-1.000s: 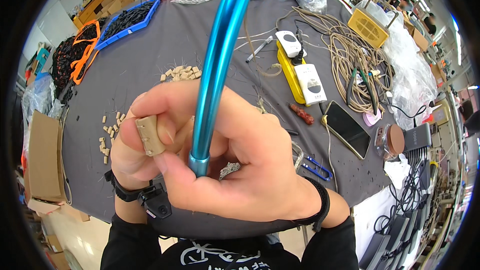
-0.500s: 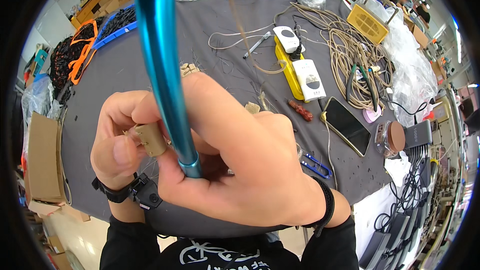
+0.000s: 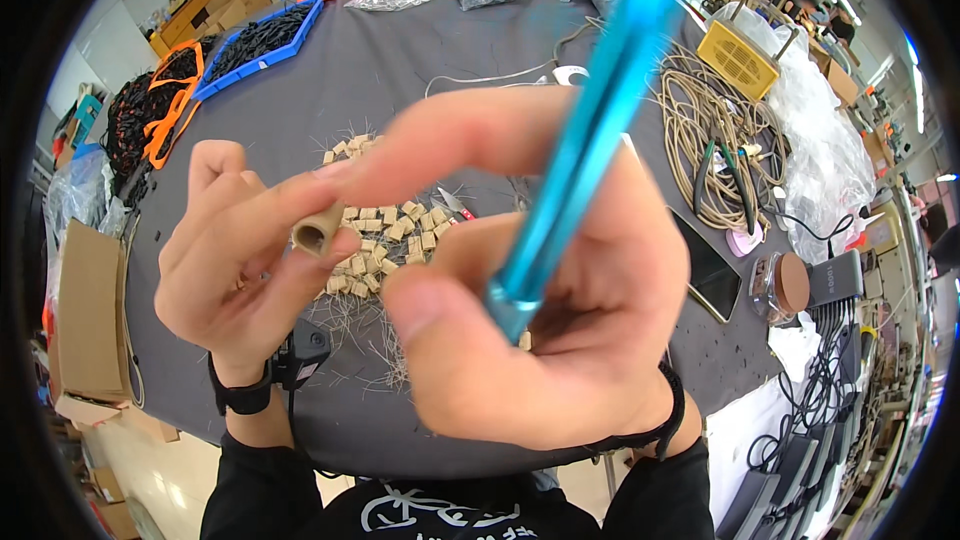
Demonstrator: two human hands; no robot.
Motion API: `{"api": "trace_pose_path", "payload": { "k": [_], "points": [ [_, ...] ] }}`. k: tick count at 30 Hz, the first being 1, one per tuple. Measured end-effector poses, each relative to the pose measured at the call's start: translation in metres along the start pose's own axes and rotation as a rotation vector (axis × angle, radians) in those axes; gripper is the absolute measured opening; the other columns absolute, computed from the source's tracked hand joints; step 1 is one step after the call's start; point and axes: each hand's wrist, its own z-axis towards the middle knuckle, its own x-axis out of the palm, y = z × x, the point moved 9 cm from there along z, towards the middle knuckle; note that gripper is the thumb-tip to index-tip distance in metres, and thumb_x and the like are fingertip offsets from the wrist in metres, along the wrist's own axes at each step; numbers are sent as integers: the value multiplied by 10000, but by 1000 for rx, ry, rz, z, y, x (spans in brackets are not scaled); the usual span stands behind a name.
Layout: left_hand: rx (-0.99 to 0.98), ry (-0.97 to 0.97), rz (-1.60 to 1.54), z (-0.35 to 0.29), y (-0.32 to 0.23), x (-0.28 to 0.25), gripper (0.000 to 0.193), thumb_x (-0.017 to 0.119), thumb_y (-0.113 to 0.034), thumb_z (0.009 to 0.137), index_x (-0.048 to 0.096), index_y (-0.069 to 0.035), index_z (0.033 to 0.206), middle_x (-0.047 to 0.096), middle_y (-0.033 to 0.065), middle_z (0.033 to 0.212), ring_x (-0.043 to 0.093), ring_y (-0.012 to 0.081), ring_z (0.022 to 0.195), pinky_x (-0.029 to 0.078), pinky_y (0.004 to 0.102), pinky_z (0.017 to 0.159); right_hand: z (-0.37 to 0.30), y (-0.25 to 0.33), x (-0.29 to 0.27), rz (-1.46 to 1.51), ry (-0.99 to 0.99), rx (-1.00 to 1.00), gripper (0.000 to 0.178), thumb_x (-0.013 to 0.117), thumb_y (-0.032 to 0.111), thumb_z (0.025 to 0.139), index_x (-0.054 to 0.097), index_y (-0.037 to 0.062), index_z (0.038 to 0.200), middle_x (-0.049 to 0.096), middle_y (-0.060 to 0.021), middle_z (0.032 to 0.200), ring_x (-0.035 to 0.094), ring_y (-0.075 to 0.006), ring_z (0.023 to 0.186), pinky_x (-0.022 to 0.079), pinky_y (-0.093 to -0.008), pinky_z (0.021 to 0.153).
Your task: The person uses a soldering iron to apply solder to small beige cylindrical components. They pick up a component from a pile on the table, hold it with their left hand, and apply the soldering iron with their right hand to the component's surface. The person repeats this process for multiple components throughout the clip.
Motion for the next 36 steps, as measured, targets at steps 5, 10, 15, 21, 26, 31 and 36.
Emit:
{"api": "trace_pose_path", "payload": {
  "k": [5,10,15,21,26,31,36],
  "points": [
    [105,-34,191,-4,-14,-3,315,729,-99,577,624,-2,857,588,-2,643,384,92,449,287,285,569,-6,15,-11,64,-122,-201,282,378,190,837,266,23,1035,453,-115,441,338,-158,245,311,-240,237],
    [119,-46,238,-3,-16,-4,316,726,-102,583,623,-2,865,594,4,649,387,92,455,281,283,552,-13,31,-25,175,-230,-399,245,295,267,884,326,74,1033,462,-102,571,351,-151,290,362,-249,245],
    [137,-35,260,-5,-19,-2,332,721,-86,565,621,10,867,586,1,639,376,95,455,266,282,542,-17,37,-26,-53,-259,-443,424,295,420,872,426,24,945,470,-106,577,435,-144,363,443,-258,316],
    [136,-8,273,-3,-20,-1,368,705,-48,521,619,24,871,598,7,661,370,94,456,260,282,540,-18,26,-20,-214,-259,-323,639,249,582,824,458,-20,859,477,-118,573,492,-166,443,513,-347,464],
    [155,-57,250,-6,-18,1,392,690,-18,492,622,18,876,602,1,670,362,94,456,259,282,538,-19,21,-17,-166,-267,-334,702,227,629,802,444,-33,893,488,-122,646,497,-159,491,525,-391,539],
    [167,-81,275,-7,-18,0,389,697,-15,484,631,3,867,597,-7,659,349,96,448,257,280,532,-15,23,-5,-190,-100,-398,687,215,609,814,426,-38,909,483,-133,669,511,-163,514,528,-385,543],
    [168,-123,288,-9,-17,1,364,699,-8,491,639,-8,850,593,-12,645,339,97,445,259,280,530,-20,24,-17,-125,-238,-445,645,206,579,830,383,-30,951,491,-156,687,526,-173,514,528,-365,527]
  ]
}}
